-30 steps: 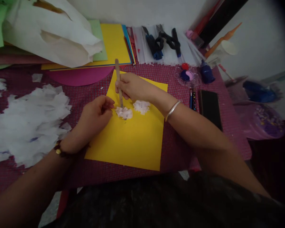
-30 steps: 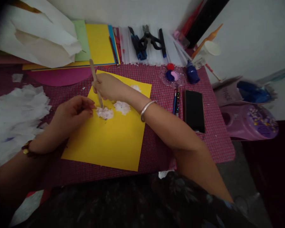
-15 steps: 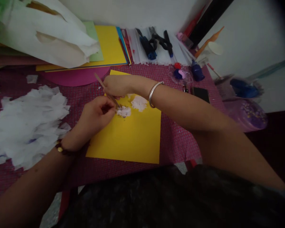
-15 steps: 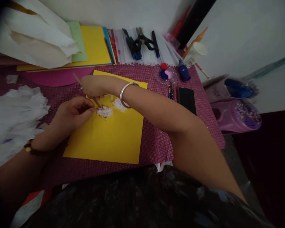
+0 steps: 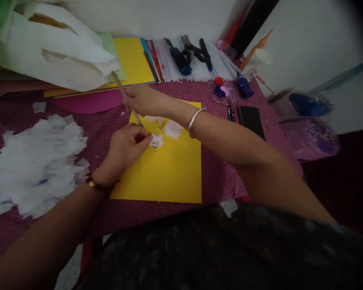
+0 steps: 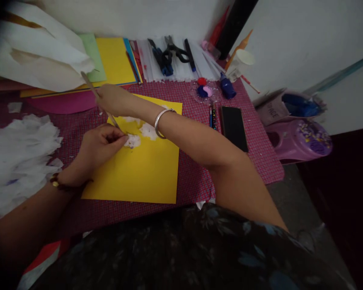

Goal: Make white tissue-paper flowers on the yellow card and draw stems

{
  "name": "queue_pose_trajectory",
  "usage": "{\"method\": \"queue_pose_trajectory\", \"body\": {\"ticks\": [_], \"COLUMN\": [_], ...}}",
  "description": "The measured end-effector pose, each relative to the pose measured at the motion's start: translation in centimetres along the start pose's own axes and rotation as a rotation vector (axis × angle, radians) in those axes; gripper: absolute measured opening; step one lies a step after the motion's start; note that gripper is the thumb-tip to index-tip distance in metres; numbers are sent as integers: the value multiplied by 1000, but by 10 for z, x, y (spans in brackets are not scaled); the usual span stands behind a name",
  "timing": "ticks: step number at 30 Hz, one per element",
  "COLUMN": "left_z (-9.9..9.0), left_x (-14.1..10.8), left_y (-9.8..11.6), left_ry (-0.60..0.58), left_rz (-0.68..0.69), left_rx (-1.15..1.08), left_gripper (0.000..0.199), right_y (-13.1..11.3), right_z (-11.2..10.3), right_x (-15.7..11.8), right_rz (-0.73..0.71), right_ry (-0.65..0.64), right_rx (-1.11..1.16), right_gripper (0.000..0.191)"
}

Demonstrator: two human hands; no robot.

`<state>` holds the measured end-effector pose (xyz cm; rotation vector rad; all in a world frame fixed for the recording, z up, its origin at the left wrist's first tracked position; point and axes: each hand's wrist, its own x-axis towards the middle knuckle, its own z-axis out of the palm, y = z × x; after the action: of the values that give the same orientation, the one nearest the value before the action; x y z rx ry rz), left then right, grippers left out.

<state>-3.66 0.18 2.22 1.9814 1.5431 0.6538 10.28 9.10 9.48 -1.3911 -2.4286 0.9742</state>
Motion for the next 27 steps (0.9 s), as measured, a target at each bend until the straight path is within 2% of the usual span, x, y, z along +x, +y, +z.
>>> {"method": "queue_pose_trajectory", "body": {"ticks": [2,4,5,6,8,11,13,18,22,27], "left_z": [-1,-3,-4,-6,-10,-15,-15,-12,-11,-8], "left_x": [1,2,2,2,2,2,4,11,17,22], "left_y": [0,-2,-3,-4,-8,-14,-18,-22,-21,-19], "left_ry": [1,0,-1,-2,-23,-118,-170,-189,-184,-179], "left_rz": [-1,-11,-17,-22,-23,-33,-39,20,108,157], "left_rx": [-3,-29,-50,-76,-135,-251,-301,-255,-118,-68], "left_gripper": [16,16,17,18,22,24,24,24,21,19], "right_y": [6,11,13,16,21,36,49,75,80,81], "right_z": [-3,-6,-7,-8,-4,11,25,49,54,58], "right_x": [-1,-12,-22,-34,-63,-100,-112,-110,-106,-108], "right_rz": [-20,-102,-108,-74,-95,-123,-125,-204,-205,-176], "right_ry": [160,302,371,392,469,499,498,532,561,595], "right_rx": [128,316,379,429,545,656,669,689,668,602], "right_gripper": [28,30,33,35,33,23,24,35,33,31]}}
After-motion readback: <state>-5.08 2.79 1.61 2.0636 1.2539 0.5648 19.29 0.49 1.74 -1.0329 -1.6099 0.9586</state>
